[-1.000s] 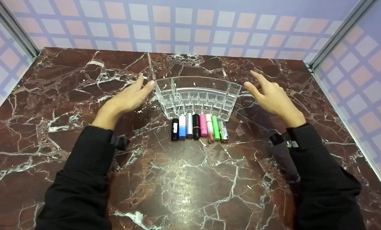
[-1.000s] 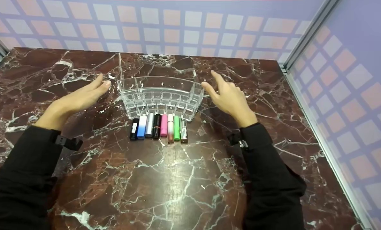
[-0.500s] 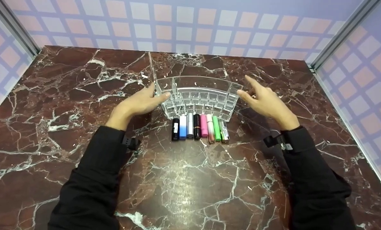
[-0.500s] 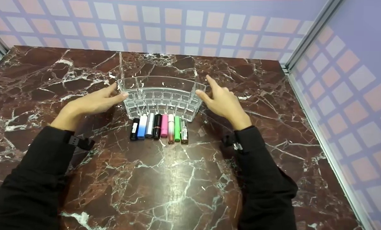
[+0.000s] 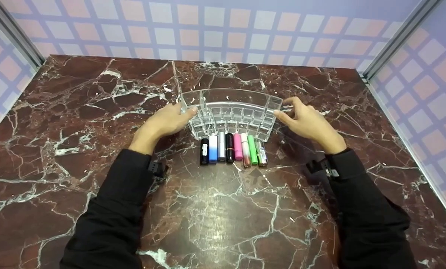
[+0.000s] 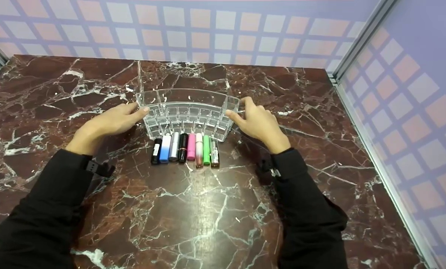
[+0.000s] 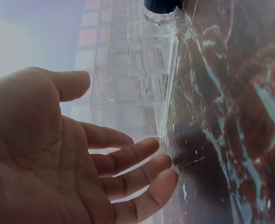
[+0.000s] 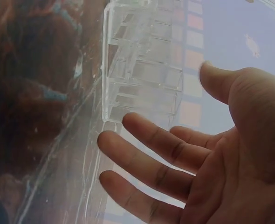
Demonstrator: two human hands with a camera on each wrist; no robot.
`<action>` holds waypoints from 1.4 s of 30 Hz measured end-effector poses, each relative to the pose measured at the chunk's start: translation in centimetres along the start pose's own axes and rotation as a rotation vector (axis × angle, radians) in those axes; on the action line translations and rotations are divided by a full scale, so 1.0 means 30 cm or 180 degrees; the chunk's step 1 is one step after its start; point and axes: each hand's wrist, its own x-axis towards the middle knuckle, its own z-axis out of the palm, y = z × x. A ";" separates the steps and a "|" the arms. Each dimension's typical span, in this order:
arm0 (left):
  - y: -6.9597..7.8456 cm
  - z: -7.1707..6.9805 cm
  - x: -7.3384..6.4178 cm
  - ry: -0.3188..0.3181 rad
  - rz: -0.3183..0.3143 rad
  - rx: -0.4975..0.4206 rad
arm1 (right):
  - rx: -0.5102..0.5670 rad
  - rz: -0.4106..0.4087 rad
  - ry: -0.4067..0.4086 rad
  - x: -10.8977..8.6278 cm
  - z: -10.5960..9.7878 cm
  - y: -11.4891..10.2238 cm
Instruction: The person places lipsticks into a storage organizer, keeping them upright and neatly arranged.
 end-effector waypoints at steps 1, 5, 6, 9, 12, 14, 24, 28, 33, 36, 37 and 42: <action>0.004 0.002 -0.003 -0.0001 -0.0039 0.0059 | -0.0026 0.0025 -0.0021 0.002 0.003 0.000; 0.018 0.015 -0.009 -0.0004 -0.0160 0.0320 | -0.0192 0.0009 -0.0168 0.006 0.015 0.002; 0.020 0.017 -0.009 0.0000 -0.0178 0.0385 | -0.0249 -0.0018 -0.0205 0.007 0.018 0.003; 0.023 0.025 -0.008 0.0004 -0.0209 0.0561 | -0.0359 -0.0092 -0.0318 0.010 0.023 0.007; 0.023 0.029 -0.007 0.0018 -0.0195 0.0637 | -0.0393 -0.0138 -0.0372 0.013 0.027 0.008; 0.022 0.031 -0.007 0.0031 -0.0177 0.0664 | -0.0386 -0.0174 -0.0406 0.013 0.030 0.004; 0.036 0.050 -0.004 0.0055 -0.0016 0.1026 | -0.0566 -0.0426 -0.0479 0.016 0.048 -0.012; 0.040 0.057 -0.006 -0.0083 0.0023 0.0965 | -0.0550 -0.0497 -0.0466 0.016 0.055 -0.014; 0.041 0.071 -0.006 -0.0171 0.0094 0.0908 | -0.0459 -0.0621 -0.0483 0.016 0.057 -0.014; 0.042 0.080 -0.006 -0.0197 0.0122 0.0946 | -0.0384 -0.0592 -0.0549 0.017 0.056 -0.015; 0.041 0.082 -0.006 -0.0203 0.0121 0.0958 | -0.0362 -0.0577 -0.0572 0.018 0.057 -0.015; 0.042 0.089 -0.005 -0.0213 0.0106 0.0938 | -0.0308 -0.0470 -0.0674 0.019 0.058 -0.019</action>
